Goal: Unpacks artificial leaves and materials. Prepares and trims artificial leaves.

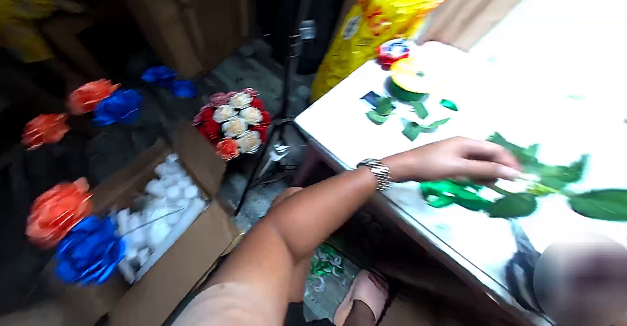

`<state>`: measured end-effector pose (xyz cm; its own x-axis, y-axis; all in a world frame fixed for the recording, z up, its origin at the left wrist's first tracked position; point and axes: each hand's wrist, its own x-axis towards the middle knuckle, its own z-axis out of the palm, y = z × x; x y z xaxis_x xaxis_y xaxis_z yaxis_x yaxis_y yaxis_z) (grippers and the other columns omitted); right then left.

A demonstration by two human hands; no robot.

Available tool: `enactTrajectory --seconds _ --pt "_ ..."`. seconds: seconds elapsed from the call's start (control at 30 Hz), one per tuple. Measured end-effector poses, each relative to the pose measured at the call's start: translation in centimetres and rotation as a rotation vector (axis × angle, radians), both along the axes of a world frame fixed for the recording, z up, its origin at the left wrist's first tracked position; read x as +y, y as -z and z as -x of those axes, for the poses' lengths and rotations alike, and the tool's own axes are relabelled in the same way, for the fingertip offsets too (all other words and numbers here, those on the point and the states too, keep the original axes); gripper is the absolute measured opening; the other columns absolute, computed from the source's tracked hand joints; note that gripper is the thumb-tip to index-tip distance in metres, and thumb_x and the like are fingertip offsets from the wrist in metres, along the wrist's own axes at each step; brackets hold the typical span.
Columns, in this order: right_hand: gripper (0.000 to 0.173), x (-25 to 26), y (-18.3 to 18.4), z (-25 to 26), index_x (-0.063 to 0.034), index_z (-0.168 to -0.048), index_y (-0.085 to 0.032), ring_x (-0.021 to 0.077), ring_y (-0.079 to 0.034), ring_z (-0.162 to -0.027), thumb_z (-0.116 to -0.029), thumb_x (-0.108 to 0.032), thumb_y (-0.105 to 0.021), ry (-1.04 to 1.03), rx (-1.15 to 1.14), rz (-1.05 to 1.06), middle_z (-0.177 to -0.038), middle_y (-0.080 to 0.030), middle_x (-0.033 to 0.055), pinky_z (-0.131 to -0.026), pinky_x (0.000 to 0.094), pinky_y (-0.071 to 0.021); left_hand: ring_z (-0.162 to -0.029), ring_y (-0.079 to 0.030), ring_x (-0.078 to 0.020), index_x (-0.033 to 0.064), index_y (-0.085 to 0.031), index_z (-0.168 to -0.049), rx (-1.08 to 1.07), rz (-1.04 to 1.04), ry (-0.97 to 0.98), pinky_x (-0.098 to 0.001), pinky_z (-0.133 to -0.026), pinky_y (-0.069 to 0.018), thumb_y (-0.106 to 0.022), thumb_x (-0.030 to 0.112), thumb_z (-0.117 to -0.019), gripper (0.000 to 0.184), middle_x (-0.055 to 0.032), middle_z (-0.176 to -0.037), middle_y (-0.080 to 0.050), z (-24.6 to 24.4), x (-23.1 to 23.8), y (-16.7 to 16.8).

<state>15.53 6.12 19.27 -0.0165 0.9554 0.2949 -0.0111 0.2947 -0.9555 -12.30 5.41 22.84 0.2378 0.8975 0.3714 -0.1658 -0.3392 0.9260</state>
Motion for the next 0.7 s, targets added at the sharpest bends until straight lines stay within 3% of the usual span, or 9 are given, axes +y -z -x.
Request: enactTrajectory --seconds 0.07,0.23,0.4,0.57,0.7 --pt "0.016 -0.9 -0.7 1.8 -0.0186 -0.098 -0.06 -0.0016 -0.063 -0.062 -0.0957 -0.003 -0.058 0.029 0.02 -0.068 -0.077 -0.069 -0.0148 -0.056 0.0156 -0.0538 -0.073 -0.06 -0.0059 -0.008 -0.064 -0.1 -0.069 0.071 0.051 -0.023 -0.069 -0.0525 -0.051 -0.002 -0.1 0.014 -0.0038 -0.083 -0.063 0.0 0.4 0.4" --pt "0.017 -1.1 -0.6 2.0 -0.0238 -0.099 -0.068 -0.0027 -0.06 -0.063 -0.0946 -0.008 -0.064 -0.015 -0.024 -0.163 -0.081 -0.069 -0.0159 -0.058 0.0161 -0.0527 -0.078 -0.066 -0.0021 0.0099 -0.066 -0.097 -0.154 0.144 0.072 -0.023 -0.077 -0.0574 -0.049 0.004 -0.1002 0.017 0.0071 -0.085 -0.069 0.1 0.4 0.9" --pt "0.01 -1.4 -0.6 1.5 -0.0201 -0.097 -0.07 -0.0028 -0.061 -0.064 -0.0954 -0.01 -0.067 -0.036 -0.049 -0.161 -0.083 -0.069 -0.0134 -0.059 0.0152 -0.0528 -0.077 -0.066 -0.0012 0.0165 -0.071 -0.097 -0.209 0.143 0.121 -0.0204 -0.076 -0.0565 -0.053 0.007 -0.0995 0.021 0.0078 -0.085 -0.071 0.0 0.2 1.5" --pt "0.009 -1.6 -1.0 1.4 -0.0146 -0.099 -0.07 -0.004 -0.058 -0.061 -0.0957 -0.007 -0.066 -0.029 -0.064 -0.142 -0.081 -0.068 -0.0118 -0.057 0.013 -0.0502 -0.076 -0.065 -0.0024 0.0164 -0.072 -0.097 -0.204 0.169 0.13 -0.0202 -0.076 -0.0554 -0.054 0.007 -0.0998 0.02 0.0059 -0.085 -0.071 -0.6 -0.1 1.8" --pt "0.008 -1.4 -0.7 1.4 -0.013 -0.099 -0.07 -0.0036 -0.057 -0.06 -0.0959 -0.007 -0.066 -0.063 -0.052 -0.144 -0.079 -0.067 -0.0104 -0.056 0.0127 -0.0492 -0.08 -0.066 -0.0012 0.0192 -0.074 -0.098 -0.252 0.145 0.29 -0.0195 -0.076 -0.0554 -0.059 0.015 -0.1004 0.016 0.0067 -0.09 -0.072 -0.5 0.2 2.2"
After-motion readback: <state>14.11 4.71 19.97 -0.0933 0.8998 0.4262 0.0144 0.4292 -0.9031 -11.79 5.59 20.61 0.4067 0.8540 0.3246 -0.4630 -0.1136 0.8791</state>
